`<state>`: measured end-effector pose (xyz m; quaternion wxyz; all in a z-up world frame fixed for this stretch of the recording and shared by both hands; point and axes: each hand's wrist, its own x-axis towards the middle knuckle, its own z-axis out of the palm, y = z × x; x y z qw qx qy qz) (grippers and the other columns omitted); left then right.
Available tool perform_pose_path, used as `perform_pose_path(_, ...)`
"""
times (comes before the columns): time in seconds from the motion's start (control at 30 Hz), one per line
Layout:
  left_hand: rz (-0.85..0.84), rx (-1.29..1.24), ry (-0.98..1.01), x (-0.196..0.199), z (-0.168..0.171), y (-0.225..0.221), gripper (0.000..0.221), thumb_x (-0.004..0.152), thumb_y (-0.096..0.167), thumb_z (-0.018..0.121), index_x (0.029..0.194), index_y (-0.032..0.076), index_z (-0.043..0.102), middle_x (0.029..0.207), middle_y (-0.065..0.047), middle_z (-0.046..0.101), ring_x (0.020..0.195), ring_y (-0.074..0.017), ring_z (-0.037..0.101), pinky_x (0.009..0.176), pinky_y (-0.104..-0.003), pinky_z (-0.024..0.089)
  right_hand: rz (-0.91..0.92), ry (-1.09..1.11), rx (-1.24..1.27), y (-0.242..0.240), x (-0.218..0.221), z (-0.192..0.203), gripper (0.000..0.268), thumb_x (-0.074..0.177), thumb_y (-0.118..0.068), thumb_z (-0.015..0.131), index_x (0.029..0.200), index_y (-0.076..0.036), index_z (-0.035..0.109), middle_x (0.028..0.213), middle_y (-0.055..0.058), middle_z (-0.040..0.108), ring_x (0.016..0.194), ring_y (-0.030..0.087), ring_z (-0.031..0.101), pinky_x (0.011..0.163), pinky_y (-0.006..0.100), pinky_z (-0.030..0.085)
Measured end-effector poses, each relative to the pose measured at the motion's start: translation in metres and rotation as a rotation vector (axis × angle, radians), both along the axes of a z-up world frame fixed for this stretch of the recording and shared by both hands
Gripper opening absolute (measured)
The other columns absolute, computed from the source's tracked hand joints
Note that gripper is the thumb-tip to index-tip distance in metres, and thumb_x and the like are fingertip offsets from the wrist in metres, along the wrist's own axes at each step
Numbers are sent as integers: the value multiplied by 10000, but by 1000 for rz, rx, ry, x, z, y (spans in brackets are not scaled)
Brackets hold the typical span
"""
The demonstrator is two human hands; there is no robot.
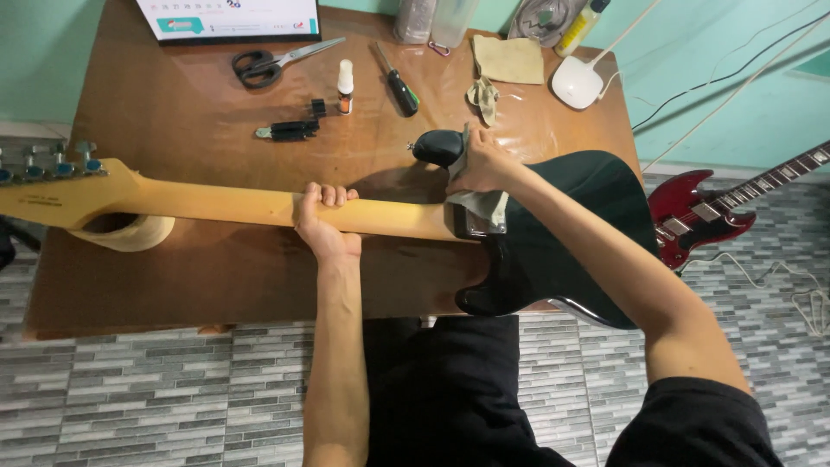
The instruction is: Polishing the body of an electric guitar with a cloth on a repair bench.
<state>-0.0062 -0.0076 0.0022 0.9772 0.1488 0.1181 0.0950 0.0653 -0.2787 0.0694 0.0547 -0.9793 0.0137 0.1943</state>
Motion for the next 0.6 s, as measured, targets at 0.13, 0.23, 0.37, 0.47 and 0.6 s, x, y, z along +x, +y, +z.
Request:
perform_pose_path(0.13, 4, 32, -9, 3, -6, 0, 285, 917, 217, 633, 714, 205, 433, 664, 47, 358, 636, -132, 424, 770, -356, 457, 100, -198, 12, 10, 5, -8, 1009, 591, -621, 915, 1274, -22, 475, 1263, 221, 601, 1142, 479, 651, 939, 640, 541)
perform_pose_path(0.23, -4, -4, -2, 4, -5, 1, 290, 904, 209, 633, 695, 208, 433, 642, 52, 351, 617, -131, 419, 762, -343, 454, 452, -578, -125, 21, 29, -27, 846, 589, -723, 843, 1089, -71, 640, 934, 124, 716, 835, 387, 734, 682, 499, 608)
perform_pose_path(0.37, -12, 33, 6, 2, -5, 1, 277, 899, 203, 613, 700, 213, 421, 654, 61, 356, 635, -124, 426, 764, -340, 453, 926, -1053, -325, 39, 62, -66, 185, 722, -380, 742, 638, -293, 602, 615, -73, 605, 545, 159, 580, 590, 352, 502)
perform_pose_path(0.47, 10, 46, 33, -1, 7, 1, 286, 912, 189, 605, 689, 208, 429, 649, 56, 362, 631, -123, 427, 761, -342, 452, 763, -836, -60, 46, 41, -29, 206, 811, -434, 669, 855, -236, 632, 776, 26, 662, 673, 268, 648, 649, 424, 541)
perform_pose_path(0.6, 52, 11, 36, -1, 8, -1, 266, 887, 162, 617, 678, 194, 455, 626, 39, 359, 604, -142, 421, 744, -357, 453, 377, -363, 370, 16, -1, 23, 591, 973, -523, 643, 1366, -99, 519, 1280, 273, 616, 1172, 527, 611, 976, 625, 500)
